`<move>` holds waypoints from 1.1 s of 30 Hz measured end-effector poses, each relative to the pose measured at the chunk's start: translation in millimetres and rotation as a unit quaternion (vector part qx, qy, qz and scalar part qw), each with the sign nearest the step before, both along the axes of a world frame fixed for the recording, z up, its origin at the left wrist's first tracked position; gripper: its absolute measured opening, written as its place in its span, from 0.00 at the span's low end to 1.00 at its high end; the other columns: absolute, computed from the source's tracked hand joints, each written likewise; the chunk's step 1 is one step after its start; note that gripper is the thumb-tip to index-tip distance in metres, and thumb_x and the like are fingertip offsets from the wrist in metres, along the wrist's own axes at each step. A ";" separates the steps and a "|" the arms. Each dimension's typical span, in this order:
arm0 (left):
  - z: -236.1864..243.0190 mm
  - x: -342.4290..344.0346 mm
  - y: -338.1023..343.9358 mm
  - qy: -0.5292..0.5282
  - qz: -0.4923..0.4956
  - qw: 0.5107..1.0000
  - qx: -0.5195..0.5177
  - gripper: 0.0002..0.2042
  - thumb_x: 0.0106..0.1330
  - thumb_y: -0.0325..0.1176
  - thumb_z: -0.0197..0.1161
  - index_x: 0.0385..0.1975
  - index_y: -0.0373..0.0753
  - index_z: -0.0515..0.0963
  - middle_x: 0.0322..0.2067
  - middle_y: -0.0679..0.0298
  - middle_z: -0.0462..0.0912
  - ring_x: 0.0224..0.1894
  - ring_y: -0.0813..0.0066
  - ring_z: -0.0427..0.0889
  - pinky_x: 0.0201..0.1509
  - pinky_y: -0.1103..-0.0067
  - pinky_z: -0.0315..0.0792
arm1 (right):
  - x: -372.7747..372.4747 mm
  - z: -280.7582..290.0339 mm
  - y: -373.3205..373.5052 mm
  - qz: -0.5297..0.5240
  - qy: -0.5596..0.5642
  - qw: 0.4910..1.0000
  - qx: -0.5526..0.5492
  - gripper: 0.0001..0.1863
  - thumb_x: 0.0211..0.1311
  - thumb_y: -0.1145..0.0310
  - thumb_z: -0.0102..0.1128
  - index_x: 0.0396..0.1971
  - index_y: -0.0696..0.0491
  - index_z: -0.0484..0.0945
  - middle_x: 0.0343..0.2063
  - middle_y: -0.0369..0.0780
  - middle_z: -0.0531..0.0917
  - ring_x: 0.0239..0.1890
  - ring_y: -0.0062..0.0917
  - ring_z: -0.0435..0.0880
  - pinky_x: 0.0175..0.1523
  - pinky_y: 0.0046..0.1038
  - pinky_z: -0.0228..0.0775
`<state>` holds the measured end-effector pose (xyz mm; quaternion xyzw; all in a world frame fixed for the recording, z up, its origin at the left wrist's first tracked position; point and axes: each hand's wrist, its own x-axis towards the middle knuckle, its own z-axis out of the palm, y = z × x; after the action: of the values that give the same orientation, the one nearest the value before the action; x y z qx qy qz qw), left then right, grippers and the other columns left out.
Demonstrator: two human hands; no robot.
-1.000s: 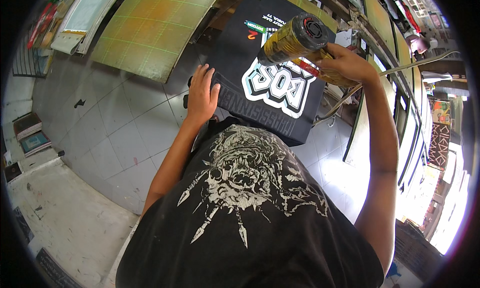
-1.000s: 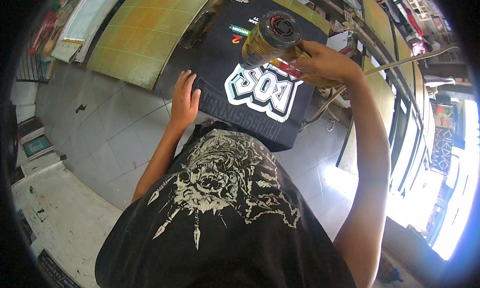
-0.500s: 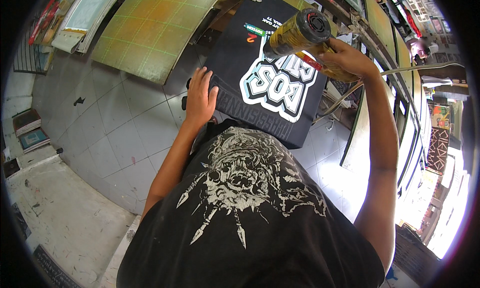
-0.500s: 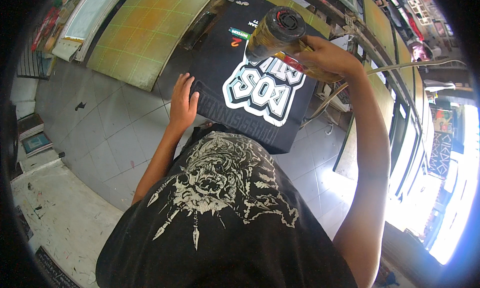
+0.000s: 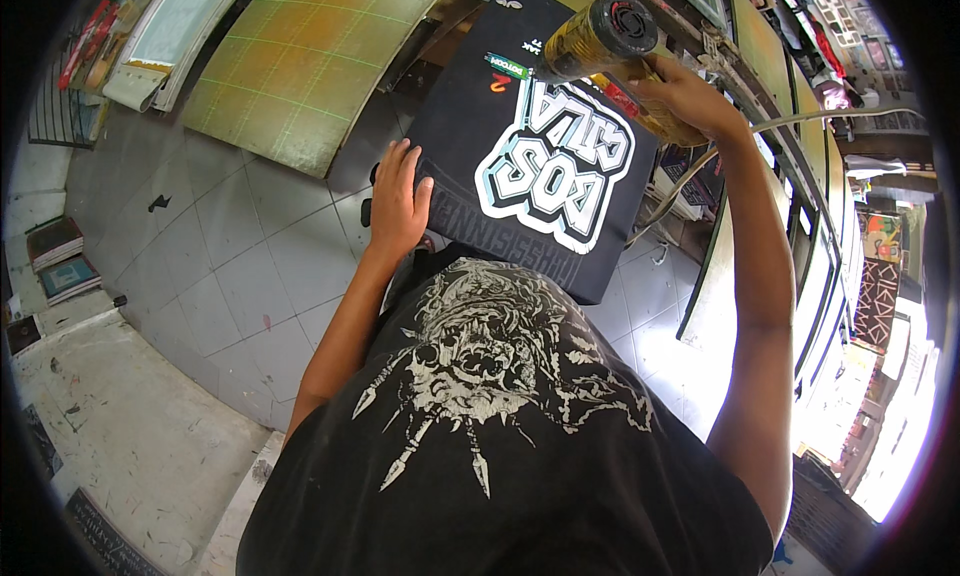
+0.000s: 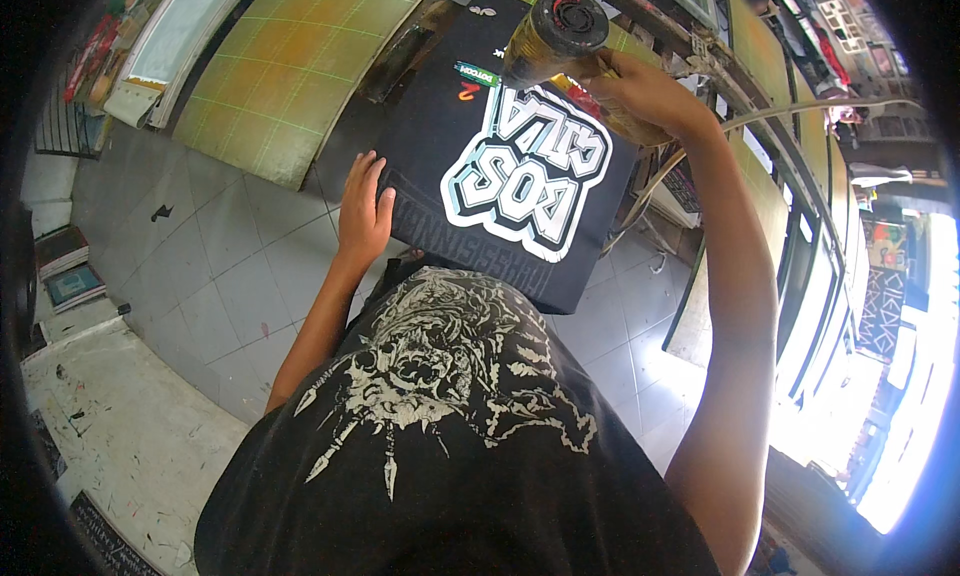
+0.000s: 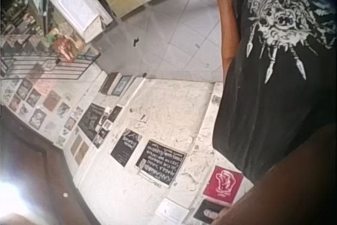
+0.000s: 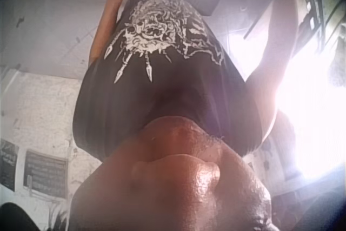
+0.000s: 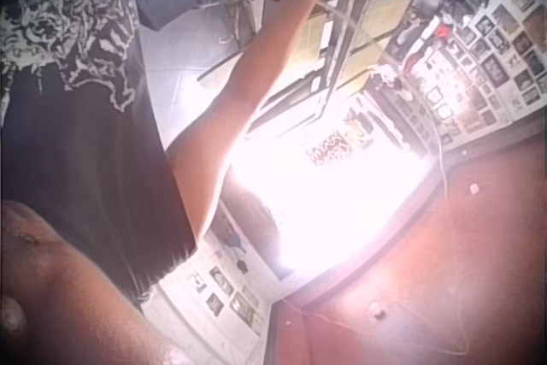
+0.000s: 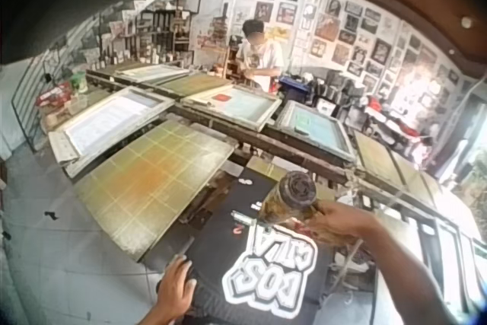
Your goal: The person uses a heat gun to dry ink on a black shirt, then lowers a screen onto another shirt, pulls ink across it using a squeegee, lifts the screen, and uses the heat gun again to dry the newly printed design.
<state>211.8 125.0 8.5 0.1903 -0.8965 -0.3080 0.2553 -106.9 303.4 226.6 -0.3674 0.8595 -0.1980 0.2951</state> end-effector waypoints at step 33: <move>-1.6 -6.8 4.2 -0.007 0.030 0.999 -0.015 0.20 0.67 0.33 0.49 0.57 0.33 0.66 0.59 0.49 0.67 0.64 0.47 0.61 0.66 0.61 0.55 | -25.4 -2.3 -15.8 -0.014 -0.068 0.997 -0.032 0.29 0.59 0.61 0.59 0.58 0.59 0.66 0.48 0.44 0.77 0.48 0.25 0.77 0.55 0.24 0.67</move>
<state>205.0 129.2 6.9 0.2158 -0.8964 -0.2856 0.2613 -132.4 287.7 224.3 -0.3505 0.8356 -0.2537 0.3385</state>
